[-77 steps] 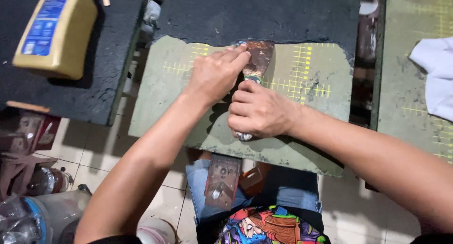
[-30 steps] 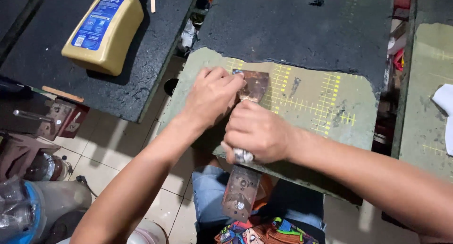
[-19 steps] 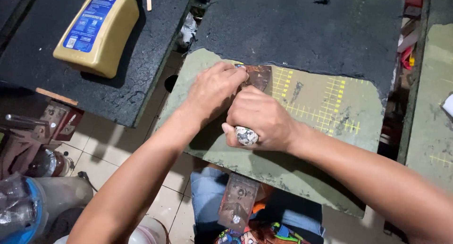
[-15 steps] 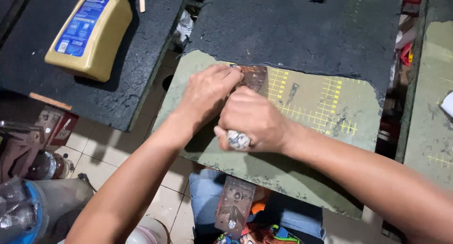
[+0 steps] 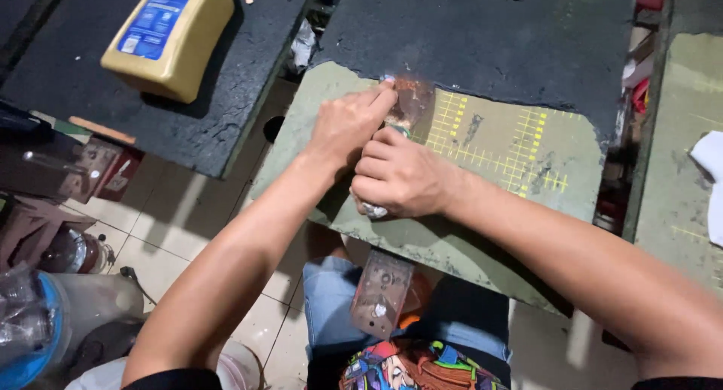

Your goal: Using a putty knife to scrape off old ink or adhesive residue from a screen printing platen.

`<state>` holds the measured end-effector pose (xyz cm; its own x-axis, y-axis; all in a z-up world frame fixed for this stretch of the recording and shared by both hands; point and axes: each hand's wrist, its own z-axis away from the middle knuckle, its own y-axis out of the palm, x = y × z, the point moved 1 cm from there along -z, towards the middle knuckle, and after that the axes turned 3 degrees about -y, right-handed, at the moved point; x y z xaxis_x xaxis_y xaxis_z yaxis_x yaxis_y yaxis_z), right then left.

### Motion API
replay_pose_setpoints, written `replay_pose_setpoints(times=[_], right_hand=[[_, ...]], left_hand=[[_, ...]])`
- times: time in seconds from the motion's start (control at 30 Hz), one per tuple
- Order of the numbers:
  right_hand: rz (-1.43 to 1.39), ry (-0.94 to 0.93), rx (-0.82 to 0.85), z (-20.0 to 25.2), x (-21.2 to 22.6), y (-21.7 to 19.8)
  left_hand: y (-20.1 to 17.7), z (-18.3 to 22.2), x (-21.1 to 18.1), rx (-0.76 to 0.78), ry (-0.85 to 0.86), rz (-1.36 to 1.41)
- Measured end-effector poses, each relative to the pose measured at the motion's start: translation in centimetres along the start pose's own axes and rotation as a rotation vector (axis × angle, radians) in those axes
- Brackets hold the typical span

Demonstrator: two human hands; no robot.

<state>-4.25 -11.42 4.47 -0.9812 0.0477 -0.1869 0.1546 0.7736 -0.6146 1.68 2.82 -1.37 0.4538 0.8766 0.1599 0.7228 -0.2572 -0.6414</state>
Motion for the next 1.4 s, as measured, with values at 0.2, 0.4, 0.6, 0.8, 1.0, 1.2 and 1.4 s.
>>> replay_pose_setpoints(times=[0.2, 0.4, 0.6, 0.8, 1.0, 1.2, 1.4], right_hand=[[-0.07, 0.064, -0.045, -3.2, 1.6, -1.9], [-0.146, 0.224, -0.122, -1.2, 0.5, 1.0], [-0.188, 0.278, -0.178, -1.4, -0.8, 0.9], [-0.121, 0.148, -0.118, -1.2, -0.9, 1.4], [-0.116, 0.034, -0.025, -0.1, -0.7, 2.4], [-0.059, 0.007, 0.08, -0.9, -0.9, 1.7], [-0.074, 0.016, 0.03, -1.9, 1.3, 1.0]], left_hand=[[-4.3, -2.1, 2.1, 0.015, 0.068, 0.144], [-1.2, 0.6, 2.9, 0.146, 0.1, 0.222], [-3.8, -1.4, 2.2, 0.221, 0.028, 0.24], [-3.8, -1.5, 2.1, 0.192, 0.047, 0.157], [-2.1, -0.7, 2.0, 0.116, 0.054, 0.031], [-2.0, -0.3, 1.9, 0.145, 0.024, 0.111], [-3.9, -0.1, 2.3, 0.138, 0.034, 0.07]])
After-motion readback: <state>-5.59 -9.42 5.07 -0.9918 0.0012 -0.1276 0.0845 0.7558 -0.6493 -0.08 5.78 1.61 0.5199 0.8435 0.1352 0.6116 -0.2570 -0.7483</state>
